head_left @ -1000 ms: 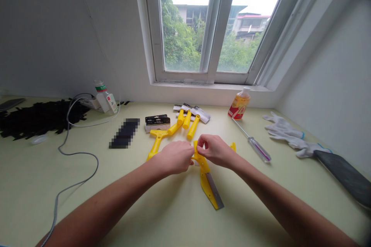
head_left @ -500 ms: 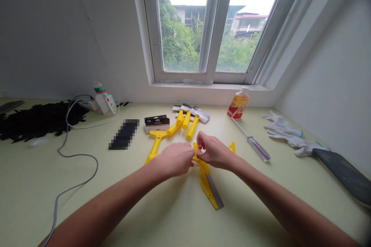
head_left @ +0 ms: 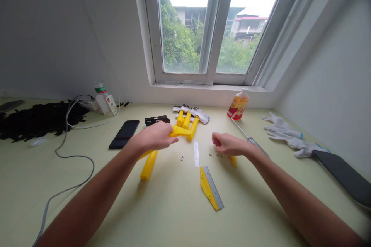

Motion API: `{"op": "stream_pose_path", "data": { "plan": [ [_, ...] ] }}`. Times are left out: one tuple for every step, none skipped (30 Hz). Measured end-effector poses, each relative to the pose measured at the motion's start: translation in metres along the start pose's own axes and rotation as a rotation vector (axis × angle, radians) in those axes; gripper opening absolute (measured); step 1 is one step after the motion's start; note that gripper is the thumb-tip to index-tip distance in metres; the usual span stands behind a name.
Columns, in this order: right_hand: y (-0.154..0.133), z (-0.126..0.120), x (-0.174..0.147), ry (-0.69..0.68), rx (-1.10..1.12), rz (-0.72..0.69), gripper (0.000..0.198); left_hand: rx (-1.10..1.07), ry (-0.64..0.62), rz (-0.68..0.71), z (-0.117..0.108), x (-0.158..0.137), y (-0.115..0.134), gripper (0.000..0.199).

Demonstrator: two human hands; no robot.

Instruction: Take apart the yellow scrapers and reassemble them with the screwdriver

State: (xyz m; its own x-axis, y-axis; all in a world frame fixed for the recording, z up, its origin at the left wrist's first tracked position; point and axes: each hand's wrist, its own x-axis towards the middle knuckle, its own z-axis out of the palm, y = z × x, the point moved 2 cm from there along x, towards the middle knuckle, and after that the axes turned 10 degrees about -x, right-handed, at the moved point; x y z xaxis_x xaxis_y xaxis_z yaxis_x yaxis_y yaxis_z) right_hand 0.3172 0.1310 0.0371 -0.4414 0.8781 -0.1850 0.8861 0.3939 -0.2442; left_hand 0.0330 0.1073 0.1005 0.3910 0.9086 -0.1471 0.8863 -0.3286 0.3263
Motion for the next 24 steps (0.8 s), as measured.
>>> {"op": "stream_pose_path", "data": {
  "plan": [
    [0.001,0.002,0.001,-0.011,-0.006,0.003,0.017,0.002,0.009,-0.061,-0.007,0.0,-0.009,0.039],
    [0.002,0.003,0.001,-0.02,-0.009,0.003,0.017,0.004,0.01,-0.123,-0.012,0.0,-0.019,0.04],
    [0.002,0.003,0.001,-0.028,-0.012,0.001,0.017,0.001,-0.003,-0.188,-0.015,0.0,-0.029,0.04],
    [0.002,0.002,0.0,-0.034,-0.013,-0.003,0.016,-0.017,-0.029,-0.252,-0.017,0.001,-0.039,0.04],
    [0.003,0.001,-0.001,-0.036,-0.014,-0.006,0.015,-0.05,-0.064,-0.318,-0.017,0.001,-0.049,0.039],
    [0.003,-0.001,-0.001,-0.032,-0.016,-0.009,0.013,-0.094,-0.103,-0.378,-0.015,0.001,-0.058,0.039],
    [0.004,-0.003,-0.002,-0.023,-0.018,-0.01,0.011,-0.141,-0.14,-0.427,-0.013,0.002,-0.066,0.038],
    [0.005,-0.005,-0.003,-0.012,-0.022,-0.011,0.009,-0.182,-0.169,-0.461,-0.01,0.002,-0.073,0.037],
    [0.005,-0.008,-0.004,-0.002,-0.026,-0.011,0.007,-0.212,-0.188,-0.48,-0.006,0.003,-0.079,0.035],
    [0.005,-0.009,-0.005,0.002,-0.029,-0.013,0.005,-0.235,-0.203,-0.488,-0.003,0.004,-0.083,0.034],
    [0.004,-0.011,-0.007,-0.003,-0.032,-0.016,0.005,-0.253,-0.218,-0.487,0.0,0.005,-0.086,0.033],
    [0.001,-0.012,-0.009,-0.018,-0.032,-0.022,0.005,-0.268,-0.23,-0.483,0.003,0.006,-0.089,0.033],
    [-0.003,-0.011,-0.011,-0.041,-0.029,-0.03,0.006,-0.28,-0.239,-0.478,0.005,0.007,-0.091,0.033],
    [-0.008,-0.011,-0.014,-0.071,-0.022,-0.04,0.007,-0.295,-0.247,-0.475,0.007,0.008,-0.093,0.033],
    [-0.015,-0.009,-0.018,-0.107,-0.014,-0.05,0.008,-0.307,-0.255,-0.473,0.009,0.008,-0.095,0.033],
    [-0.022,-0.007,-0.021,-0.148,-0.008,-0.057,0.011,-0.319,-0.26,-0.47,0.01,0.009,-0.097,0.033],
    [-0.03,-0.005,-0.025,-0.188,-0.005,-0.063,0.014,-0.331,-0.269,-0.467,0.011,0.01,-0.099,0.035],
    [-0.038,-0.002,-0.028,-0.227,-0.004,-0.069,0.018,-0.343,-0.283,-0.465,0.012,0.01,-0.101,0.037],
    [-0.046,0.001,-0.031,-0.262,-0.006,-0.073,0.023,-0.356,-0.302,-0.465,0.013,0.011,-0.102,0.039],
    [-0.053,0.003,-0.033,-0.282,-0.016,-0.082,0.027,-0.367,-0.317,-0.463,0.013,0.011,-0.103,0.042],
    [-0.059,0.005,-0.035,-0.29,-0.033,-0.101,0.032,-0.374,-0.329,-0.468,0.012,0.011,-0.103,0.044],
    [-0.064,0.007,-0.036,-0.285,-0.058,-0.13,0.038,-0.373,-0.334,-0.479,0.011,0.011,-0.103,0.046],
    [-0.068,0.008,-0.037,-0.275,-0.091,-0.162,0.044,-0.363,-0.329,-0.494,0.01,0.01,-0.102,0.047],
    [-0.071,0.009,-0.038,-0.268,-0.123,-0.194,0.051,-0.348,-0.318,-0.507,0.008,0.01,-0.101,0.047]
  ]
}}
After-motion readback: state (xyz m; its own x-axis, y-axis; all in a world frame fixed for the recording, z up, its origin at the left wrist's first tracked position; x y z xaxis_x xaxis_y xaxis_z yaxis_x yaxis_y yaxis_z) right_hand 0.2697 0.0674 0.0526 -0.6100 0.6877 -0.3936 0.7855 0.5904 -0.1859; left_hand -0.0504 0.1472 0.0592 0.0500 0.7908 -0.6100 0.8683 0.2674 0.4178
